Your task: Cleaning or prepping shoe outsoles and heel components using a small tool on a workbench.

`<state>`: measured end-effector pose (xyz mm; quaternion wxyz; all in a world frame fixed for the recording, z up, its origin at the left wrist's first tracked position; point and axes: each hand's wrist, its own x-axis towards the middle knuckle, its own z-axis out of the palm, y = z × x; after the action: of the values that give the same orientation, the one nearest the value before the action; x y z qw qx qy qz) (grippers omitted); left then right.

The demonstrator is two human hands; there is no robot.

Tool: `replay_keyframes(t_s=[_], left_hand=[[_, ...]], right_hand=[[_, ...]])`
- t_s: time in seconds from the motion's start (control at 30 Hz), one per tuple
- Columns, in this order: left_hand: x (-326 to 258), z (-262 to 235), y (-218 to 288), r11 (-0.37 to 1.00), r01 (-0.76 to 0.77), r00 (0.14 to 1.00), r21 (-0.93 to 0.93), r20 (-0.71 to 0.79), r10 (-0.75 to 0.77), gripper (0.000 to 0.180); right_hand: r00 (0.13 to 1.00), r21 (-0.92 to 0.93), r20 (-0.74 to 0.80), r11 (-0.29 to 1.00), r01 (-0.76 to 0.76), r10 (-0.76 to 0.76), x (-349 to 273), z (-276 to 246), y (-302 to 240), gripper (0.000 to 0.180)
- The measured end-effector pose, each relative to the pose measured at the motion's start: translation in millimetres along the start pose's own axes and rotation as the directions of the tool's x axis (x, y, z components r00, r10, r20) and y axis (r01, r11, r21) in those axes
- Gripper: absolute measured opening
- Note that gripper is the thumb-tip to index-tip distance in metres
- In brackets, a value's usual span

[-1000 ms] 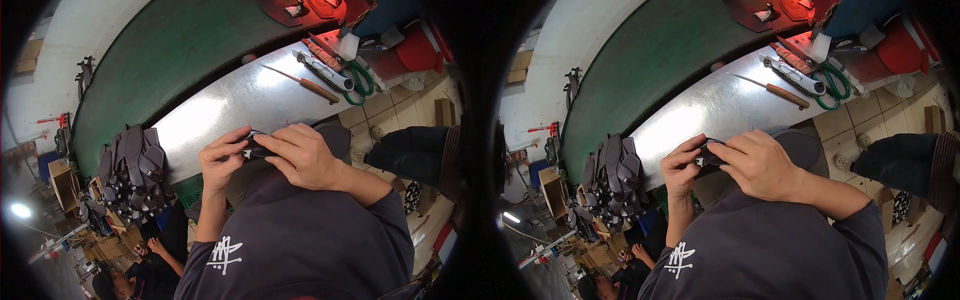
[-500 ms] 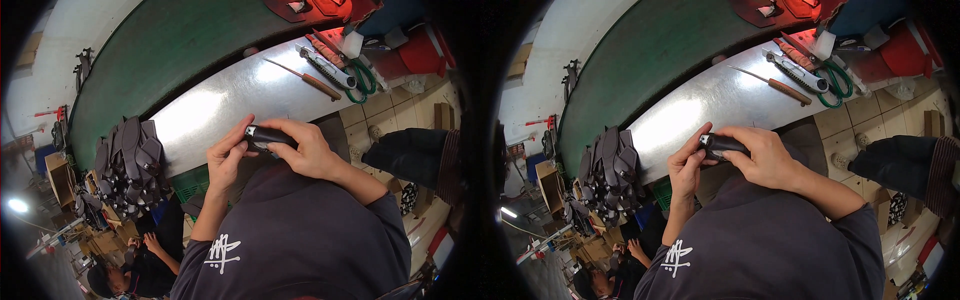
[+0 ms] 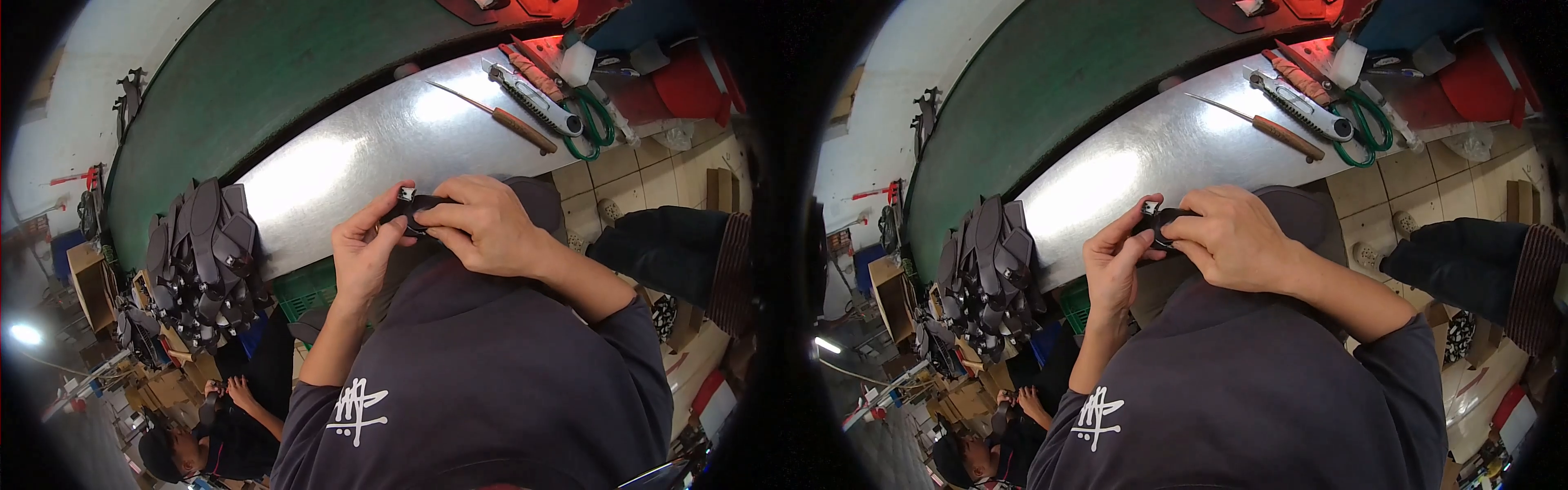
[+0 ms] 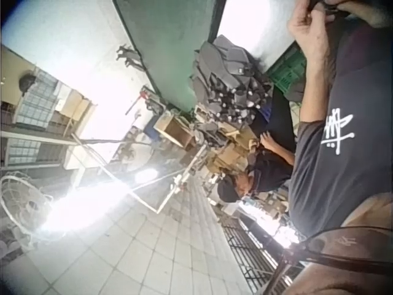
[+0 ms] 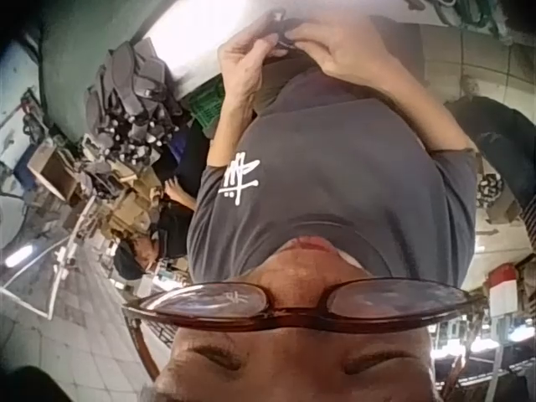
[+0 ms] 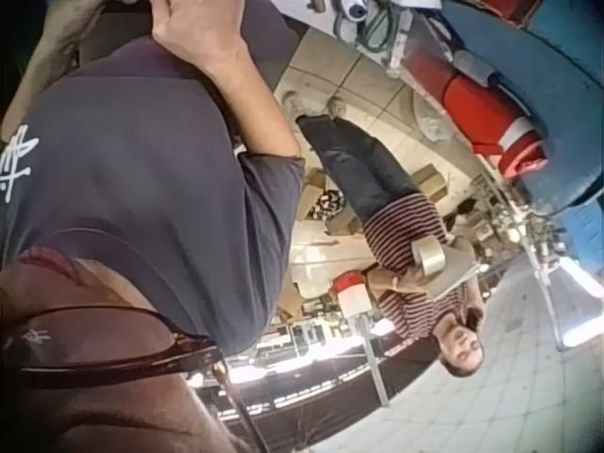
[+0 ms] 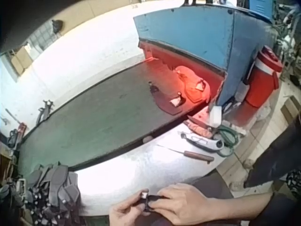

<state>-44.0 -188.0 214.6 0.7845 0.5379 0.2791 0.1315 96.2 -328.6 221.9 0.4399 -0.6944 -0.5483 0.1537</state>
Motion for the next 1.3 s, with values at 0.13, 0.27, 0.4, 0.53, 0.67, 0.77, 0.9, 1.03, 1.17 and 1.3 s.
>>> replay_keyframes(t_s=[0.13, 0.27, 0.4, 0.53, 0.67, 0.77, 0.9, 1.03, 1.17, 1.3], left_hand=[[1.2, -2.5, -4.0, 0.998, 0.043, 0.999, 0.035, -0.006, -0.043, 0.037], [5.5, -1.3, -2.7, 0.998, 0.062, 0.998, 0.032, -0.014, -0.061, 0.036], [8.2, 2.9, 4.0, 0.996, 0.068, 0.998, 0.057, -0.004, -0.068, 0.037], [9.6, 2.2, 3.7, 0.996, 0.07, 0.998, 0.062, 0.004, -0.07, 0.037], [11.8, -0.6, 4.9, 0.995, 0.086, 0.996, 0.056, -0.005, -0.086, 0.036], [12.9, -5.9, 10.6, 0.985, 0.169, 0.986, 0.039, 0.002, -0.169, 0.036], [13.9, -11.8, 17.9, 0.967, 0.253, 0.963, 0.036, 0.084, -0.255, 0.037], [12.2, -9.9, 23.9, 0.959, 0.245, 0.968, -0.14, 0.093, -0.234, 0.039], [10.6, -5.6, 18.9, 0.982, 0.179, 0.984, 0.06, 0.011, -0.18, 0.037], [11.1, -13.8, 17.6, 0.953, 0.304, 0.949, 0.003, 0.091, -0.303, 0.033]], right_hand=[[0.997, 0.017, 0.075, 1.0, -0.015, 0.014, -1.2, 0.3, 0.4, 0.022], [0.994, 0.084, 0.08, 0.993, -0.083, 0.076, -2.2, 2.4, -0.1, 0.025], [0.992, 0.094, 0.023, 0.988, -0.122, 0.12, -6.6, 8.3, 1.2, 0.026], [0.993, 0.11, -0.046, 0.988, -0.106, 0.112, -8.6, 13.6, 4.3, 0.023], [0.993, 0.071, -0.074, 0.994, -0.088, 0.093, -11.3, 19.1, 5.7, 0.022], [0.984, 0.005, -0.178, 1.0, 0.023, -0.022, -13.7, 25.8, 6.8, 0.017], [0.971, -0.061, -0.203, 0.991, 0.118, -0.128, -13.8, 24.6, 5.9, 0.019], [0.987, -0.014, -0.105, 0.993, 0.121, -0.122, -9.8, 8.5, -1.5, 0.027], [0.972, 0.093, -0.233, 0.996, 0.004, 0.018, -7.6, 12.3, -4.4, 0.027], [0.984, 0.175, -0.08, 0.975, -0.141, 0.156, -12.7, 9.8, 5.6, 0.019]])
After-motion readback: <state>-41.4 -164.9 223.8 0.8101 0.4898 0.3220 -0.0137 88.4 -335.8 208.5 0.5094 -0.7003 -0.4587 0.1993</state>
